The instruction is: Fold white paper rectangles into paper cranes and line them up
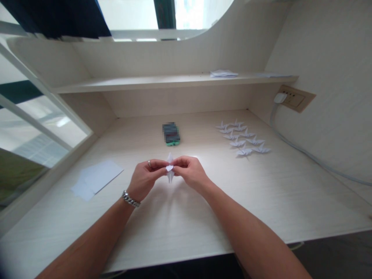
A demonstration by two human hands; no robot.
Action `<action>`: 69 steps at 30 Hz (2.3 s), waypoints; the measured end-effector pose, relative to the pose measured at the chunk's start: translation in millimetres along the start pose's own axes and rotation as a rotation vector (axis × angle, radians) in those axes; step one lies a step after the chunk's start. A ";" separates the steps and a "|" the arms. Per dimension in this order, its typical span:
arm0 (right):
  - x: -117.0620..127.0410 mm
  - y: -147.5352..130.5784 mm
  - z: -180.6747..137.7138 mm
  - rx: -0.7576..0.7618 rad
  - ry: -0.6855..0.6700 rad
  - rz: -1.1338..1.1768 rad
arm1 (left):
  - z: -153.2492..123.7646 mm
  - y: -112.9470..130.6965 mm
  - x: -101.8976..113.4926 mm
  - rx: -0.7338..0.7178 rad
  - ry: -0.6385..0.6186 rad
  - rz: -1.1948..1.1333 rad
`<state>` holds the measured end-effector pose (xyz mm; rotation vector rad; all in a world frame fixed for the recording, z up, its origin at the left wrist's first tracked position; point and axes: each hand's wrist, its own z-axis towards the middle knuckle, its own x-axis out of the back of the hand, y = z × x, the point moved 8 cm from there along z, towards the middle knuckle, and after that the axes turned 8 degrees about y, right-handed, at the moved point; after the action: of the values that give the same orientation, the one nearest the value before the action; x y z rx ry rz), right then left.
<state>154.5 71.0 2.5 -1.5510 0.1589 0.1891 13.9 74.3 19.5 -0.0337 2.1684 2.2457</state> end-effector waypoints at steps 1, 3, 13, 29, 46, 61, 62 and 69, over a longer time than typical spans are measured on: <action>0.1 -0.3 0.2 0.012 -0.003 -0.013 | 0.0 1.7 0.0 -0.014 0.003 0.020; 0.2 -1.1 0.5 0.030 -0.011 -0.023 | 0.0 4.4 -0.3 -0.042 -0.005 0.043; -2.9 -6.1 -4.3 -0.058 -0.021 0.080 | -2.8 13.3 1.2 -0.160 -0.071 0.075; 3.8 -5.3 -0.3 0.076 0.022 -0.062 | -2.6 11.8 -0.3 -0.083 -0.064 0.068; -1.3 -13.7 -4.7 0.187 0.039 -0.109 | 2.8 1.3 1.1 -0.058 -0.030 -0.011; -3.3 -5.0 -3.3 0.154 0.052 -0.051 | -1.8 4.0 1.1 -0.127 0.103 -0.038; -2.4 -7.2 -3.6 0.175 0.067 -0.054 | -1.8 3.5 0.9 -0.115 0.105 -0.040; -4.3 -6.6 -3.6 0.136 0.038 -0.035 | 0.2 2.0 4.5 -0.078 0.136 -0.074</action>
<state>151.8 67.2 9.8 -1.4218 0.1710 0.1191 9.4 74.4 21.5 -0.2712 2.1017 2.3497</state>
